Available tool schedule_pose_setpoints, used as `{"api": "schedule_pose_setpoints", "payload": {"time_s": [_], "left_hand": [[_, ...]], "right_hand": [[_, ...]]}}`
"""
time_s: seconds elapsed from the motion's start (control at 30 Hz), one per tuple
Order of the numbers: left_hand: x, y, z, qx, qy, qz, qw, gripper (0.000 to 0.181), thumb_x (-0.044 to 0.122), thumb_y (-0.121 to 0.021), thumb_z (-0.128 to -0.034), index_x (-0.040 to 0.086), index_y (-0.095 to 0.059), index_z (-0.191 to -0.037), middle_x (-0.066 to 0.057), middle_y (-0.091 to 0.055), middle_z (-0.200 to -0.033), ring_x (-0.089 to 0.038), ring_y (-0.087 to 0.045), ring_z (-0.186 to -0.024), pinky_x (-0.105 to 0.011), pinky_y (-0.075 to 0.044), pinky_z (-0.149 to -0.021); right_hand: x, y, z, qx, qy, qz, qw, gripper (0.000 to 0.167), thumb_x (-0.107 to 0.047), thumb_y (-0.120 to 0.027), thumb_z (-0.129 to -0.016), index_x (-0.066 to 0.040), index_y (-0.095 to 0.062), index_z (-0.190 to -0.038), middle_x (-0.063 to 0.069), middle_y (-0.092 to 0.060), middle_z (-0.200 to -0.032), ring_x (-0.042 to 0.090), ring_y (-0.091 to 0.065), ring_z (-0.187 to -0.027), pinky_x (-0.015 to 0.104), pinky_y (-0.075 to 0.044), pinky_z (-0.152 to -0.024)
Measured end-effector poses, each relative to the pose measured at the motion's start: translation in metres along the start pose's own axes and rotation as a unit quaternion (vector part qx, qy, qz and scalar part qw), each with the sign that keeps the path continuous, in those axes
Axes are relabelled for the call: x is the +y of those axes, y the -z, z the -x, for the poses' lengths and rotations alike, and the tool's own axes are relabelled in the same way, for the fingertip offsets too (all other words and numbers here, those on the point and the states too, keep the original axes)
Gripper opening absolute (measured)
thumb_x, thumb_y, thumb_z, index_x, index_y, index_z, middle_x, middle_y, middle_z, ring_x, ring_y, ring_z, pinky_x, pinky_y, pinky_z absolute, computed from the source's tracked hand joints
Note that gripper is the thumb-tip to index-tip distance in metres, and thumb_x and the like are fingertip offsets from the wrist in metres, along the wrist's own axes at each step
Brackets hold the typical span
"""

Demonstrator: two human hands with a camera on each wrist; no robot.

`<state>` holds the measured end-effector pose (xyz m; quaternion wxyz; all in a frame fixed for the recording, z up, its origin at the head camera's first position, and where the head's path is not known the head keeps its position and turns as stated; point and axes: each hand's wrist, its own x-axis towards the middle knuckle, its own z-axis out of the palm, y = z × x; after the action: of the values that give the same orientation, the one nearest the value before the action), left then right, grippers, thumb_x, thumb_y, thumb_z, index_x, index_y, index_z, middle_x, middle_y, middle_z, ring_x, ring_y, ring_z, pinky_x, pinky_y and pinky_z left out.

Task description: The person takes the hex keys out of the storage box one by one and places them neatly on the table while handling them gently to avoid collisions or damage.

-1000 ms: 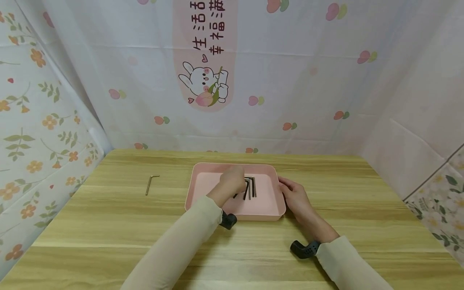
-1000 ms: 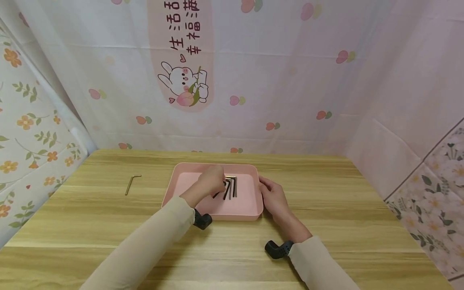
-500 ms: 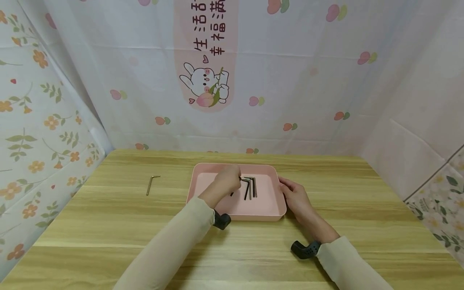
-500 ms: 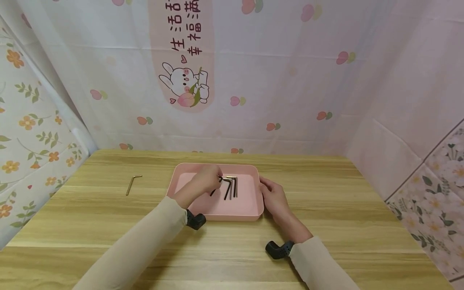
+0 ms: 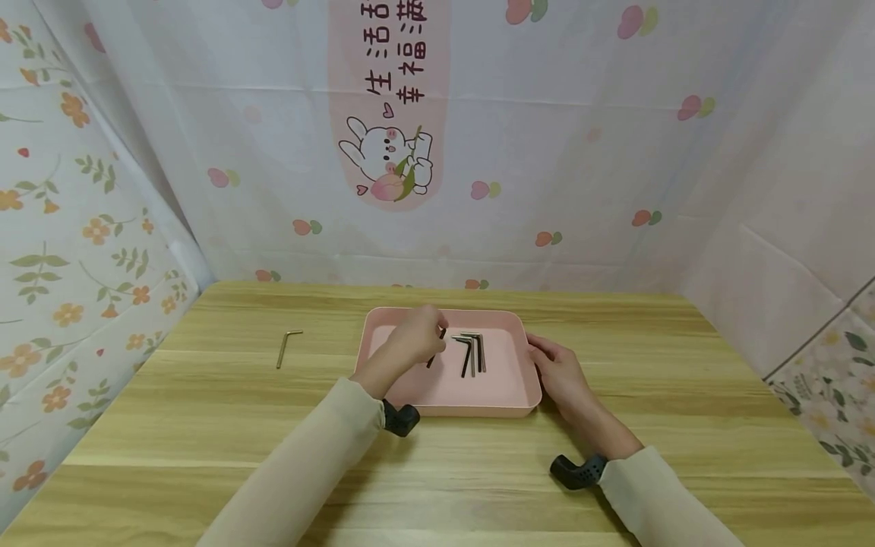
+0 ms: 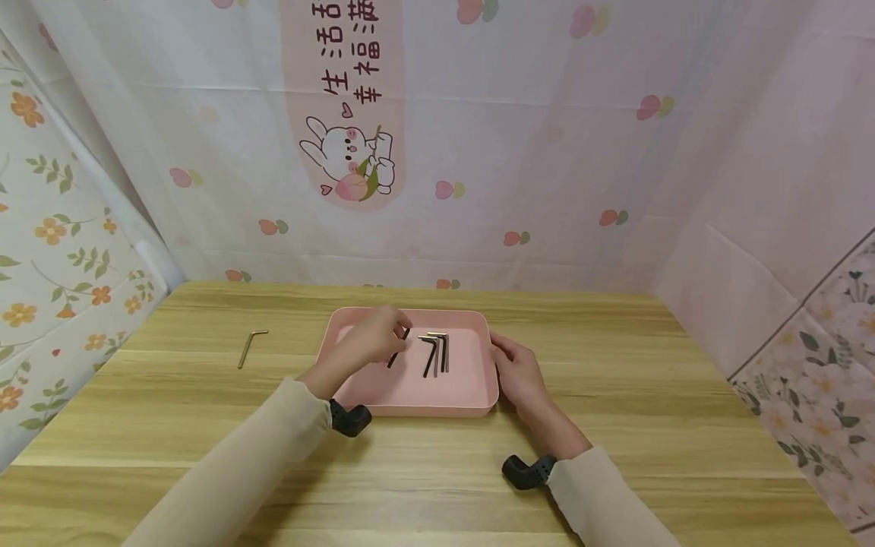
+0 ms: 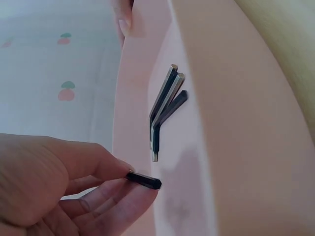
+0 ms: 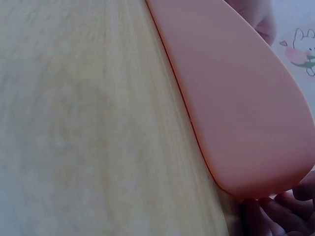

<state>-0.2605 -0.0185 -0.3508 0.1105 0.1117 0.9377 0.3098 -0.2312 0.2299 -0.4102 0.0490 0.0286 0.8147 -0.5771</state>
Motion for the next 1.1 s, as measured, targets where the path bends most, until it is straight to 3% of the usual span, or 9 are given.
{"api": "schedule_pose_setpoints", "payload": {"time_s": [0.1,0.3,0.57,0.7,0.83,1.0,1.1], "left_hand": [[-0.001,0.001,0.004,0.013,-0.003,0.001,0.9999,0.04,0.0,-0.06,-0.0924,0.001,-0.064,-0.132,-0.009,-0.067,-0.099,-0.015,-0.051,-0.068,-0.028,-0.039,-0.06],[-0.001,0.002,0.01,0.022,-0.016,0.016,0.9995,0.036,-0.001,-0.053,-0.0972,0.002,-0.065,-0.131,-0.01,-0.067,-0.096,-0.014,-0.048,-0.057,-0.027,-0.035,-0.054],[-0.005,0.009,0.019,0.037,-0.025,0.076,0.9961,0.032,0.004,-0.053,-0.1021,0.003,-0.062,-0.133,-0.016,-0.066,-0.122,-0.013,-0.047,-0.05,-0.023,-0.036,-0.045],[-0.01,0.013,0.023,0.065,-0.052,0.092,0.9923,0.033,-0.001,-0.053,-0.099,0.0,-0.063,-0.131,-0.019,-0.068,-0.121,-0.018,-0.06,-0.074,-0.022,-0.035,-0.05],[-0.013,0.017,0.029,0.101,-0.066,0.065,0.9905,0.037,-0.002,-0.054,-0.0951,0.002,-0.066,-0.13,-0.017,-0.071,-0.116,-0.025,-0.067,-0.101,-0.022,-0.038,-0.056],[-0.017,0.025,0.037,0.133,-0.056,0.041,0.9887,0.031,0.006,-0.06,-0.0963,0.009,-0.069,-0.126,-0.01,-0.073,-0.11,-0.023,-0.07,-0.092,-0.025,-0.048,-0.062],[-0.022,0.03,0.042,0.137,-0.06,0.062,0.9869,0.03,0.007,-0.061,-0.0974,0.007,-0.068,-0.126,-0.012,-0.072,-0.11,-0.023,-0.07,-0.088,-0.027,-0.052,-0.064]], "right_hand": [[0.0,0.0,0.0,0.003,-0.002,0.002,1.0,0.046,-0.02,-0.04,-0.11,-0.006,-0.041,-0.154,0.017,-0.043,-0.158,0.03,-0.047,-0.143,0.037,-0.047,-0.111],[0.0,0.001,0.0,0.002,-0.005,-0.002,1.0,0.047,-0.019,-0.04,-0.11,-0.007,-0.04,-0.155,0.016,-0.041,-0.16,0.03,-0.044,-0.145,0.044,-0.042,-0.116],[0.0,0.0,-0.001,0.001,-0.004,-0.001,1.0,0.046,-0.018,-0.04,-0.11,-0.006,-0.041,-0.155,0.016,-0.041,-0.16,0.03,-0.045,-0.145,0.041,-0.044,-0.114],[0.0,0.0,0.0,0.002,-0.004,0.001,1.0,0.046,-0.019,-0.04,-0.11,-0.006,-0.041,-0.155,0.017,-0.042,-0.159,0.03,-0.045,-0.144,0.039,-0.045,-0.113],[0.0,0.0,0.0,0.003,-0.002,0.001,1.0,0.046,-0.019,-0.04,-0.11,-0.006,-0.042,-0.154,0.017,-0.043,-0.158,0.03,-0.047,-0.143,0.035,-0.047,-0.111],[0.001,0.0,0.0,0.0,0.002,0.002,1.0,0.046,-0.019,-0.04,-0.11,-0.006,-0.041,-0.154,0.018,-0.043,-0.158,0.03,-0.047,-0.142,0.03,-0.048,-0.107],[0.001,0.0,0.0,-0.002,0.002,0.001,1.0,0.046,-0.019,-0.04,-0.11,-0.006,-0.041,-0.155,0.017,-0.043,-0.158,0.03,-0.047,-0.143,0.03,-0.048,-0.107]]}}
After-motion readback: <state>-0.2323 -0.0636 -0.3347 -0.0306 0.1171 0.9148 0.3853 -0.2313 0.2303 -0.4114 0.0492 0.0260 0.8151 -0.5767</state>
